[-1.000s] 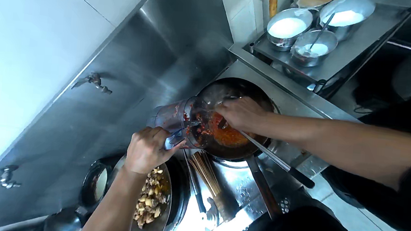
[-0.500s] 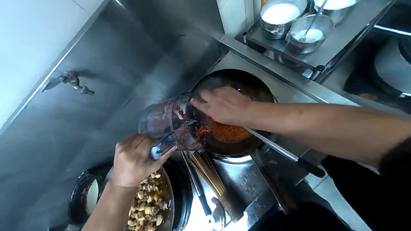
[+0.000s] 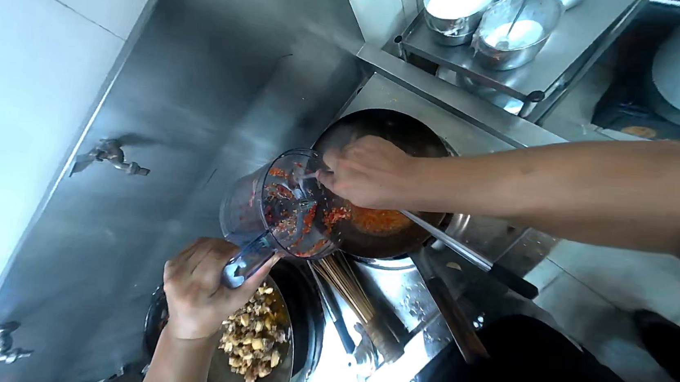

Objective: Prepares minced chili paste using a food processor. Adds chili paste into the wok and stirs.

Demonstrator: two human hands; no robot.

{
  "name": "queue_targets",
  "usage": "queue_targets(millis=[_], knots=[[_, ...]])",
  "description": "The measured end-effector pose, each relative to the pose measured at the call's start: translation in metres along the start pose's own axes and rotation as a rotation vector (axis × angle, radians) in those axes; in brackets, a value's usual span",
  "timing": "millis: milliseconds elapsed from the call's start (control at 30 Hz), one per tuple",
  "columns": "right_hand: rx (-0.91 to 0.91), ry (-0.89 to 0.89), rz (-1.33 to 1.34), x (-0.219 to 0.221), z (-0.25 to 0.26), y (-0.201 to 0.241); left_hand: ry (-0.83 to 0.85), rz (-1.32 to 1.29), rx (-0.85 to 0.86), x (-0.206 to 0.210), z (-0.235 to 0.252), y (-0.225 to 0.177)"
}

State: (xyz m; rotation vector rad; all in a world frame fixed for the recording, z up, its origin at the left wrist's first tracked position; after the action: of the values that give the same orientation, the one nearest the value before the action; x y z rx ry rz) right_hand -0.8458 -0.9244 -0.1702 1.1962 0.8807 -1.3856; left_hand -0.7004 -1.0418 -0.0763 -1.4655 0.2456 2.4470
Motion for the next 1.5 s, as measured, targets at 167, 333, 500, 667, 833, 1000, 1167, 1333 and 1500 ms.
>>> queue_targets(millis=[167, 333, 500, 667, 833, 1000, 1167, 1333, 1500], knots=[[0.232, 0.252, 0.421, 0.033, -0.02, -0.011, -0.033, 0.031, -0.045, 0.002, 0.002, 0.002], [0.897, 0.285, 1.208, 0.057, -0.034, -0.048, -0.038, 0.043, 0.01, 0.01, 0.009, -0.015], [1.115, 0.201, 1.624, 0.044, -0.037, -0.041, -0.066, 0.008, -0.012, 0.004, 0.004, -0.026], [0.792, 0.085, 1.271, -0.025, -0.02, -0.042, -0.108, -0.039, -0.026, -0.012, -0.005, -0.034], [0.264, 0.025, 0.724, -0.092, -0.012, 0.014, -0.17, -0.033, -0.037, -0.025, -0.012, -0.042], [-0.163, -0.116, 0.272, -0.081, -0.053, 0.075, -0.217, 0.007, -0.061, -0.041, -0.018, -0.039], [-0.049, -0.205, 0.229, -0.094, -0.051, 0.057, -0.211, 0.035, -0.034, -0.04, -0.023, -0.051], [-0.015, -0.138, 0.204, -0.068, -0.059, 0.069, -0.22, 0.044, -0.008, -0.039, -0.015, -0.06], [-0.011, -0.165, 0.236, -0.065, -0.065, 0.072, -0.215, 0.091, 0.001, -0.042, -0.011, -0.063]])
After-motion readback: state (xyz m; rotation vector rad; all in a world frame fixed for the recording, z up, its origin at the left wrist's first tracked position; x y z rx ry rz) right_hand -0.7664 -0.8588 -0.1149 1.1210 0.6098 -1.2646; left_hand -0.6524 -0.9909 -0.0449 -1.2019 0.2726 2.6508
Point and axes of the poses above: each hand's wrist, its own z-axis towards the middle knuckle, its own x-axis out of the palm, y = z × x, the point moved 10 cm from there along z, towards the middle knuckle, and after that the axes turned 5 degrees about -z, right-handed, at the moved point
